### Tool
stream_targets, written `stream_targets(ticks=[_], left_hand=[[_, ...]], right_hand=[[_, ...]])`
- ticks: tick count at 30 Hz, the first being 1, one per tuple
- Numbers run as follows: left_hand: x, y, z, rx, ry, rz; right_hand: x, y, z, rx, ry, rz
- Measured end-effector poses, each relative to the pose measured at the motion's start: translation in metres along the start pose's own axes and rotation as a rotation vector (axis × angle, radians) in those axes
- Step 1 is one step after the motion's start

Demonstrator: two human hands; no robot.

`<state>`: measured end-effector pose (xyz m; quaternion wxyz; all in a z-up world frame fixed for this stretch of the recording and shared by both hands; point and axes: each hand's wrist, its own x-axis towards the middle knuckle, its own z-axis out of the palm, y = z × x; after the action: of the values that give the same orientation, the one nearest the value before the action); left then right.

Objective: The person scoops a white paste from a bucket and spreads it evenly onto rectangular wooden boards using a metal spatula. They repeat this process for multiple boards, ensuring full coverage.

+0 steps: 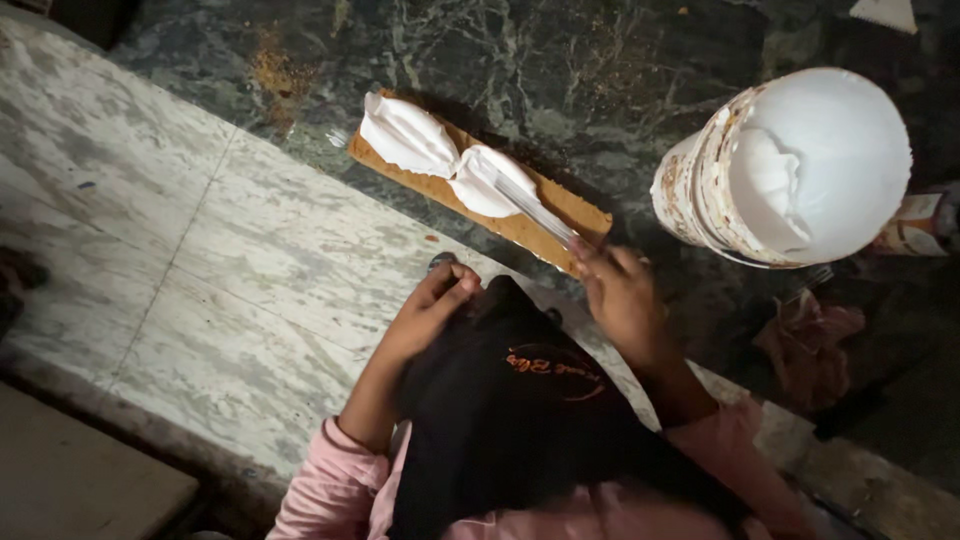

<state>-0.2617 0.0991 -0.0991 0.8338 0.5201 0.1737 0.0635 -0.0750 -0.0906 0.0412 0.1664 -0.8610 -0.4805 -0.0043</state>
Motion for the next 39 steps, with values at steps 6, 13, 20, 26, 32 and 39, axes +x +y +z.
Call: stream_targets(ticks=[6, 13, 20, 26, 32, 39], left_hand=[[0.006, 0.010, 0.024, -0.026, -0.062, -0.030], [0.097, 0.050, 0.120, 0.007, -0.246, 0.014], [0.196, 0.077, 0.218, -0.098, -0.109, -0.224], [0.177, 0.069, 0.219, -0.087, -0.400, 0.262], [0.126, 0.070, 0.191, 0.420, -0.553, 0.142], [0.124, 0.076, 0.180, 0.095, -0.638, 0.111]], right_hand=[[-0.029, 0.024, -0.023, 0.696, -0.174, 0.465], [-0.086, 0.037, -0.100, 0.959, 0.382, 0.357], [-0.153, 0.053, -0.141, 0.617, 0.544, 0.650], [-0.210, 0.061, -0.147, 0.175, 0.396, 0.971], [-0.189, 0.080, -0.107, -0.049, 0.272, 0.789], [-0.159, 0.033, -0.151, -0.212, -0.341, 0.827]])
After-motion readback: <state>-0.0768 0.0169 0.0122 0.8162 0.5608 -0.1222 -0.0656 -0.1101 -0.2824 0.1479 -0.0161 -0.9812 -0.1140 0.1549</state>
